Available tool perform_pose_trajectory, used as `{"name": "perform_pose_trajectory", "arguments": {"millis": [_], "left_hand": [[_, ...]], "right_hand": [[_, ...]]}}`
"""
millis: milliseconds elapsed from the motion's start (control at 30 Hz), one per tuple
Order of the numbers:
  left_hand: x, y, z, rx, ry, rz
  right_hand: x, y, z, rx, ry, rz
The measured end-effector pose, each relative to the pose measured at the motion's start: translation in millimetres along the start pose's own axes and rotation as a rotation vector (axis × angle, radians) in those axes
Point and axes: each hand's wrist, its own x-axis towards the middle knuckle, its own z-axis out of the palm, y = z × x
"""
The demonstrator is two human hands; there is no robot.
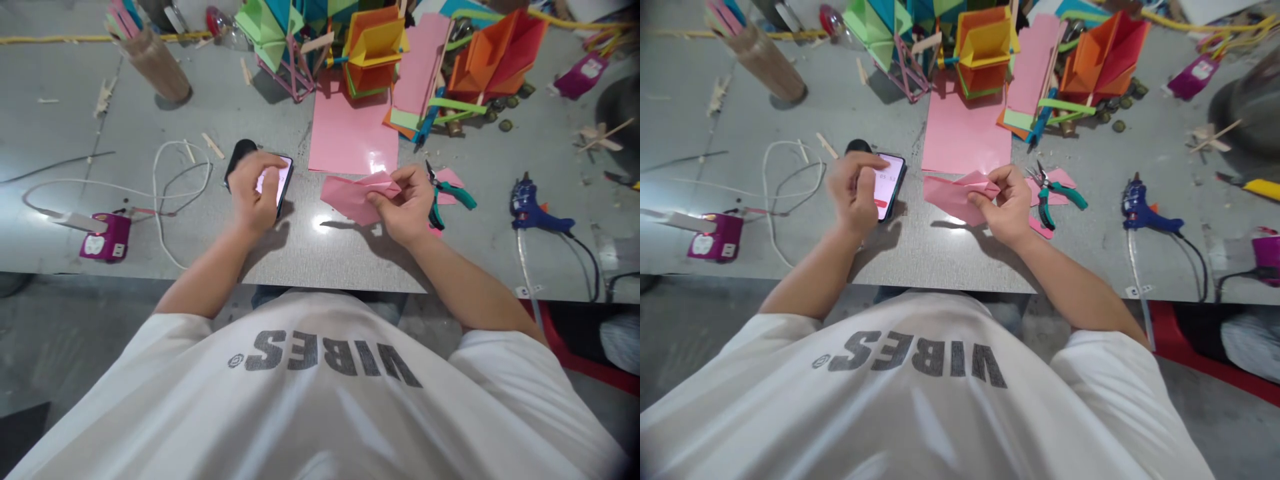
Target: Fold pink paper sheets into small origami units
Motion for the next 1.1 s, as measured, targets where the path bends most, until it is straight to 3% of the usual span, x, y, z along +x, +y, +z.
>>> {"name": "perform_pose_trajectory", "arguments": {"millis": [100, 200, 500, 667, 900, 1100], "left_hand": [[19, -2, -20.0, 0.335, -0.049, -0.101], [26, 0, -21.8, 0.429, -0.143, -0.163], [24, 8, -31.0, 0.472, -0.178, -0.137], [22, 4, -25.9, 0.52, -0.211, -0.154], [22, -1, -27.1, 0.497, -0.215, -0.161], [22, -14, -36.0, 0.506, -0.075, -0.071]], "right_hand": [[6, -2, -3, 0.013, 0.026, -0.003], [9, -9, -5, 0.014, 0.018, 0.034], [3, 6, -9, 0.007, 0.034, 0.001], [-1, 7, -6, 0.047, 0.068, -0.039], [-2, 6, -6, 0.065, 0.031, 0.029], [0, 4, -5, 0.017, 0.059, 0.009]]}}
